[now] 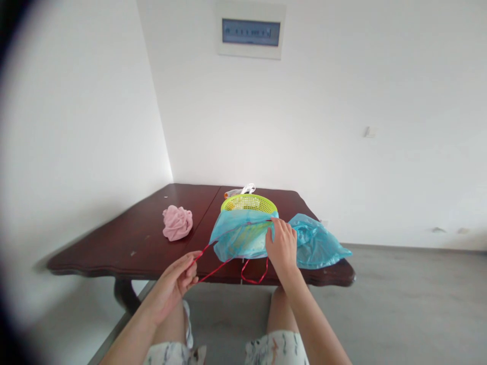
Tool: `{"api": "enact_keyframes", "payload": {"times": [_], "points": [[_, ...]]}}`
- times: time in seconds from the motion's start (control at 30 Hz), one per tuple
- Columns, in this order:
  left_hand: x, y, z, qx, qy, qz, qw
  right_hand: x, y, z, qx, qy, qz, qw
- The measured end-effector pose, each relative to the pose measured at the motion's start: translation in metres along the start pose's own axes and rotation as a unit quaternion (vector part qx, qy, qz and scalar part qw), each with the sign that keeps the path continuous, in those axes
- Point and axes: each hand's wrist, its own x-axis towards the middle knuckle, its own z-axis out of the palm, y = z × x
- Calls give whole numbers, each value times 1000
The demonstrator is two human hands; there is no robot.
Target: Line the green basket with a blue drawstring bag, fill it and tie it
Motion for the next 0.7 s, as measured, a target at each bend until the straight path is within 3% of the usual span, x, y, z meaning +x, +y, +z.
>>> {"api": "enact_keyframes", "payload": {"times": [0.13, 0.23, 0.47, 0.7], "points": [[8, 8, 5, 95, -56, 12, 994, 18, 5, -1, -32, -19, -27, 999], [6, 14, 11, 123, -78, 79, 986, 24, 11, -2, -18, -29, -50, 998], [-2, 29, 23, 63, -115, 175, 976, 19, 18, -9, 60, -3, -65, 996], [-5, 18, 23, 45, -119, 168, 978, 2, 14, -4, 82, -13, -39, 996]]}}
